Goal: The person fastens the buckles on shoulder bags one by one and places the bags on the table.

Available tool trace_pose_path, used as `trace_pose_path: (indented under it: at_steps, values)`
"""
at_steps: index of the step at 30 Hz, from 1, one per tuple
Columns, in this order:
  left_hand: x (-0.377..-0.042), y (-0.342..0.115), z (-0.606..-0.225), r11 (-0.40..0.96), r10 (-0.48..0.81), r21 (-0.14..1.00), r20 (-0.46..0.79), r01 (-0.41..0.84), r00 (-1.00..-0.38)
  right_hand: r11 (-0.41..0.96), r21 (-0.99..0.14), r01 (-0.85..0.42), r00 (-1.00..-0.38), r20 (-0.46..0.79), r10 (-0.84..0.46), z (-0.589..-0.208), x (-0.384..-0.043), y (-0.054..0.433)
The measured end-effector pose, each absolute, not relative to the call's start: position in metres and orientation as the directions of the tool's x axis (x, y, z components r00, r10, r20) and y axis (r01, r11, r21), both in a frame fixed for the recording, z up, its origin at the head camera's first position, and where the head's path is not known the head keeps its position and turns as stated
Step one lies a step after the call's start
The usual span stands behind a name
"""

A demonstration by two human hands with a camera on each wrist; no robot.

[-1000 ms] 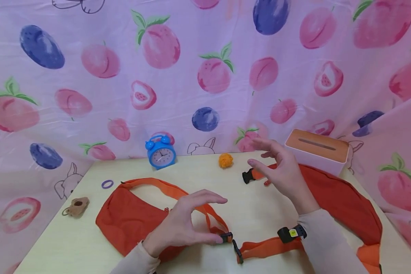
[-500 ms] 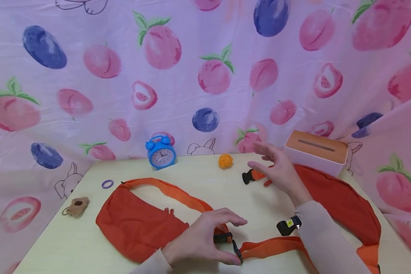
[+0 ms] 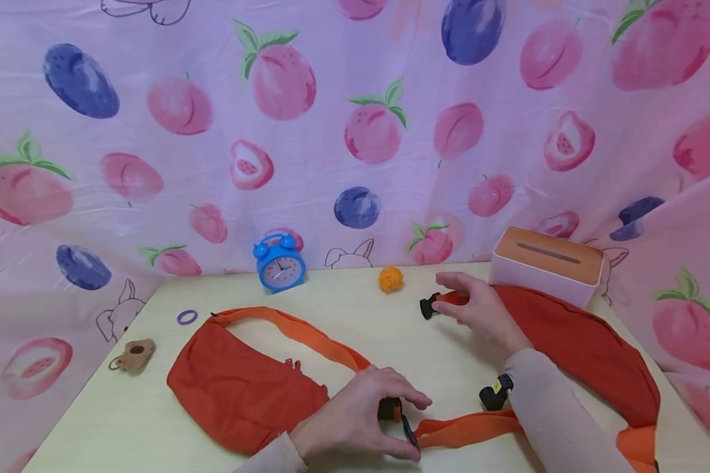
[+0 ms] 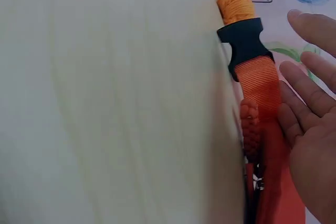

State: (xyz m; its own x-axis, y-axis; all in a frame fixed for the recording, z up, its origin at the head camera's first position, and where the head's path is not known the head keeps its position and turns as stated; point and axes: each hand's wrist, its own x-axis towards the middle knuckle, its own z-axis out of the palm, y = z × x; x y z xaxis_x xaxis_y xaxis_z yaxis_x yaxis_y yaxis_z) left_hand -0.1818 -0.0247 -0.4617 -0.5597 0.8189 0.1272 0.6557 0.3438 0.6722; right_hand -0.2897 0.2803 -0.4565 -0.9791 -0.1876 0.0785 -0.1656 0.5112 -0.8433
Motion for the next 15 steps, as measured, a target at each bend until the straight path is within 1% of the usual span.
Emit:
trace_pose_path:
  at_steps: [5,9,15]
  values:
    - [-0.1829,-0.0238,-0.4633,0.350,0.824,0.619,0.154,0.703,-0.546,0.603,-0.770,-0.207,-0.974,0.105,-0.201,-0.4608,-0.2909,0.2796]
    - [-0.1825,-0.0238,-0.4628,0.361,0.826,0.607,0.144,0.708,-0.544,0.675,-0.705,-0.220,-0.973,0.105,-0.207,-0.4640,-0.2913,0.2771]
    - [-0.1817,-0.0226,-0.4621,0.375,0.828,0.599,0.128,0.707,-0.547,0.719,-0.654,-0.235,-0.970,0.113,-0.214,-0.4660,-0.2922,0.2724]
